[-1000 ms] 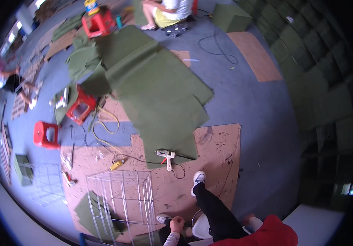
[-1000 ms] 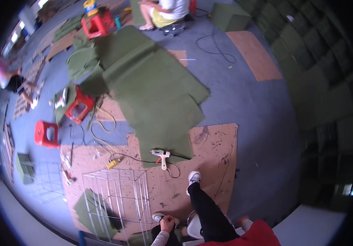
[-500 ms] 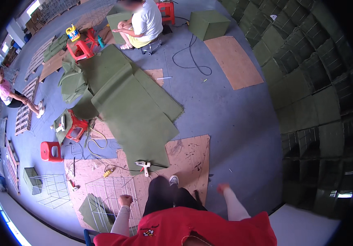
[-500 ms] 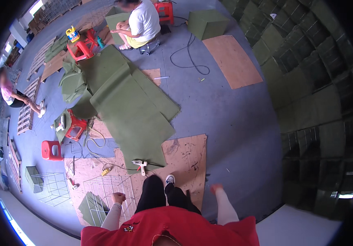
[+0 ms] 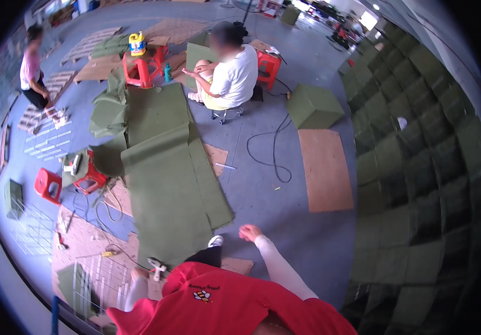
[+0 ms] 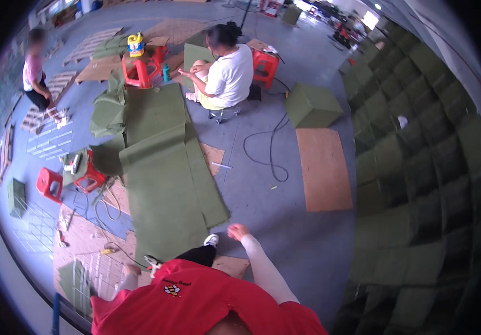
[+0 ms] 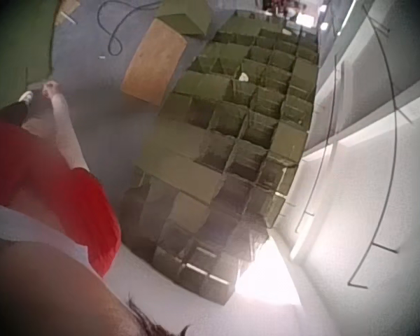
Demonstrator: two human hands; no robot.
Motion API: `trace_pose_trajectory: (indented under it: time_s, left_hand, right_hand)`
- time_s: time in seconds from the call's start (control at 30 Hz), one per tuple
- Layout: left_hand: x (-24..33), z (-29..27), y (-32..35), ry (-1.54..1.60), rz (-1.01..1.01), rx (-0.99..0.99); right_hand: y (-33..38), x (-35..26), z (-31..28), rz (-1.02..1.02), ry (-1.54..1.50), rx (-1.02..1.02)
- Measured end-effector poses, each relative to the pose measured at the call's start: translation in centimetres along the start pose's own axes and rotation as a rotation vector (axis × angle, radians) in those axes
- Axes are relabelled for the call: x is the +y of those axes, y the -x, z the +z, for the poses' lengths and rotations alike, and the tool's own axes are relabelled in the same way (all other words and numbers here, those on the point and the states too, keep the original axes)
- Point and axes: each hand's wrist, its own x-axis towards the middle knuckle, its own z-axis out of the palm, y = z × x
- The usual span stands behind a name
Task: Assembling, gluing, and constructing cloth-covered structural components or storage bins on a factory floor.
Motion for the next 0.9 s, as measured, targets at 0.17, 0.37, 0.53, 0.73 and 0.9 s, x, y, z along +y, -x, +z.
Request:
trace_pose_trajectory:
  time_s: [0.17,0.37,0.53,0.73,0.9]
  left_hand:
    - [10.8,-19.1,-3.7,0.958,-0.034,0.395]
    - [18.9,-32.9,-9.0,1.063,0.041,0.516]
    - [22.2,-30.7,-15.2,1.019,-0.224,0.411]
    - [27.9,-28.9,-14.4,1.56,-0.553,0.18]
    - [32.3,-30.9,-13.8,1.585,-0.629,0.362]
  right_hand:
    - [3.3,18.6,-15.0,0.527,-0.311,0.389]
    - [10.2,20.9,-26.9,0.964,-0.22,0.277]
    - [-2.0,9.4,-40.5,0.826,-0.051,0.227]
    - [-31.0,-20.0,-49.7,0.133,0.001,0.313]
    - [-49.0,-47.5,-36.9,-0.138,-0.091,-0.18]
